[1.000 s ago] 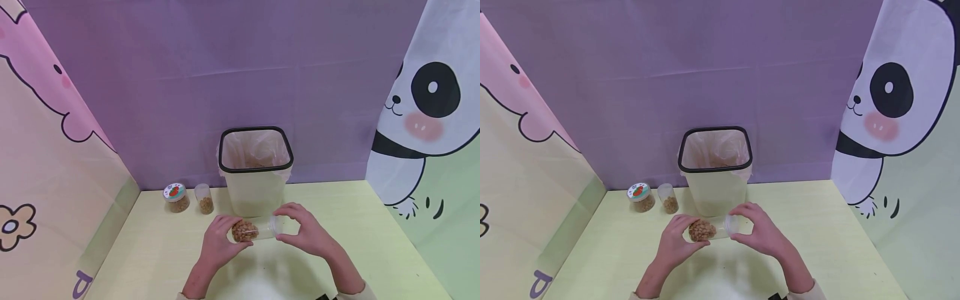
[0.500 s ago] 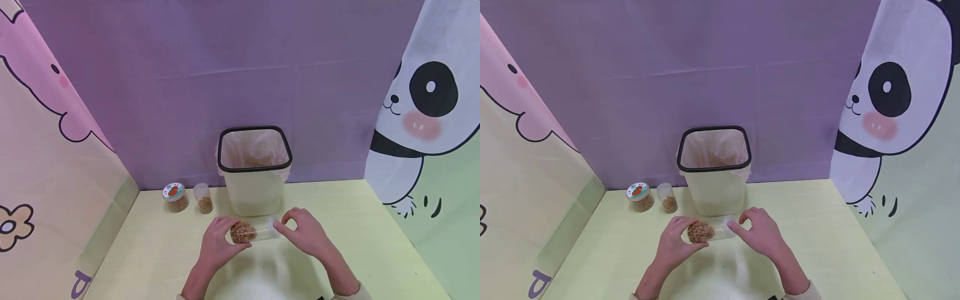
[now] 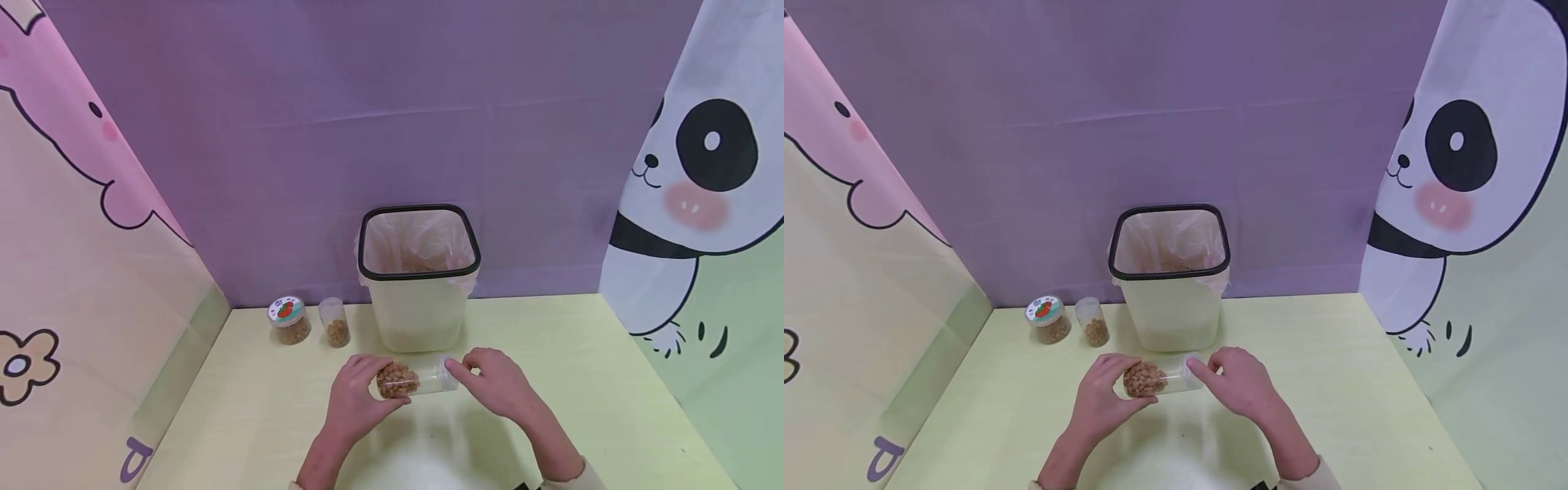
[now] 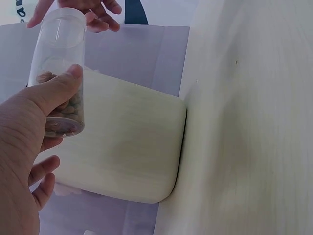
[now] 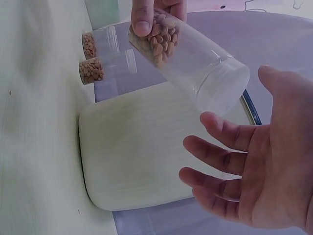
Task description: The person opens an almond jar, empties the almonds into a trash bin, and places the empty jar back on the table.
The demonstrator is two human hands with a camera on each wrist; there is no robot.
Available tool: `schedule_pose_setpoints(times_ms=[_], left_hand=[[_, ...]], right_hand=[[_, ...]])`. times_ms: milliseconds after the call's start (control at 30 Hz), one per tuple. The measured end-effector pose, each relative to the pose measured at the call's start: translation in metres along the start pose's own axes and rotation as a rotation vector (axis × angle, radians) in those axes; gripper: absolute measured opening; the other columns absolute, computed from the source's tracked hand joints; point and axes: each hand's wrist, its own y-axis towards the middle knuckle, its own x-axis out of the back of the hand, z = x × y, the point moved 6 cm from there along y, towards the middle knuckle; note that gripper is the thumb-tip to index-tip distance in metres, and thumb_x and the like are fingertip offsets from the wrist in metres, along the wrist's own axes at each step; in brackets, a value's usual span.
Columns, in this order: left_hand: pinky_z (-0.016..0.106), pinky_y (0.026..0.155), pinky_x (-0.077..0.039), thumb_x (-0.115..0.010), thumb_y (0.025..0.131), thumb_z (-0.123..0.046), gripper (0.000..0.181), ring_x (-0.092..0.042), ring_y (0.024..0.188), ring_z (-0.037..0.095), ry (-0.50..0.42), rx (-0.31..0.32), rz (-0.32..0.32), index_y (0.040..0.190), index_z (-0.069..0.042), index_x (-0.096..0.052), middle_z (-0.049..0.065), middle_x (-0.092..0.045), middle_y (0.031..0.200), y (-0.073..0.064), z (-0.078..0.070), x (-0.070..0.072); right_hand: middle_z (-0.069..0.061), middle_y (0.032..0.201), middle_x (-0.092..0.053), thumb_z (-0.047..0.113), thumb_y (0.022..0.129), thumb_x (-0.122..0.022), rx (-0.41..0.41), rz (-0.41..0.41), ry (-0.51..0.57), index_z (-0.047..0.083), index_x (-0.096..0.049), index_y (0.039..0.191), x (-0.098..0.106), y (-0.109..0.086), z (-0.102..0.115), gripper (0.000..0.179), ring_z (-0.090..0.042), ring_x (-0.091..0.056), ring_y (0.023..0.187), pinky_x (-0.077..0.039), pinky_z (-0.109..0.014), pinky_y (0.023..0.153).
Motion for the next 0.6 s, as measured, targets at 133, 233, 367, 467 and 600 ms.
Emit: schedule_pose_setpoints(times_ms=[133, 233, 367, 467, 600], left_hand=[[0.032, 0.083, -0.05, -0.094, 0.053, -0.046, 0.063, -0.057, 0.097, 0.01, 0.016, -0.006, 0.002, 0.105, -0.016, -0.072, -0.009, -0.069, 0.099, 0.0004, -0.001, -0.0004], [0.032, 0.085, -0.049, -0.094, 0.055, -0.045, 0.063, -0.056, 0.098, 0.01, 0.017, -0.005, 0.009, 0.105, -0.015, -0.071, -0.009, -0.069, 0.1, 0.0005, -0.0021, -0.0002], [0.034, 0.085, -0.049, -0.094, 0.054, -0.043, 0.063, -0.057, 0.098, 0.013, 0.013, -0.013, 0.002, 0.105, -0.014, -0.071, -0.007, -0.069, 0.099, 0.0003, -0.0033, 0.0008], [0.033, 0.086, -0.048, -0.094, 0.054, -0.043, 0.063, -0.057, 0.099, 0.013, 0.014, -0.012, -0.003, 0.104, -0.014, -0.072, -0.007, -0.069, 0.099, -0.0007, -0.0022, 0.0008], [0.033, 0.086, -0.048, -0.095, 0.052, -0.044, 0.065, -0.057, 0.099, 0.013, 0.016, -0.012, -0.01, 0.104, -0.013, -0.072, -0.008, -0.069, 0.099, -0.0022, 0.0006, 0.0001]], right_hand=[[0.008, 0.062, -0.051, 0.057, 0.094, -0.051, -0.029, 0.028, 0.005, 0.019, -0.063, 0.068, -0.0018, 0.001, 0.0003, 0.048, -0.011, -0.046, 0.057, -0.038, -0.031, 0.054], [0.008, 0.061, -0.052, 0.06, 0.094, -0.05, -0.04, 0.046, 0.023, 0.018, -0.064, 0.068, -0.0032, 0.0005, 0.0003, 0.051, -0.011, -0.047, 0.056, -0.039, -0.031, 0.054], [0.01, 0.07, -0.057, 0.056, 0.092, -0.056, -0.014, 0.043, 0.052, 0.019, -0.064, 0.075, -0.004, -0.0005, 0.0004, 0.042, -0.011, -0.054, 0.069, -0.045, -0.034, 0.065], [0.011, 0.085, -0.061, 0.05, 0.088, -0.065, 0.05, 0.034, 0.095, 0.019, -0.065, 0.086, -0.0047, -0.0006, 0.0009, 0.031, -0.012, -0.057, 0.085, -0.047, -0.037, 0.076], [0.008, 0.102, -0.059, 0.037, 0.082, -0.077, 0.168, 0.028, 0.177, 0.015, -0.061, 0.103, -0.0051, -0.0009, 0.0045, 0.034, -0.015, -0.055, 0.097, -0.048, -0.035, 0.078]])
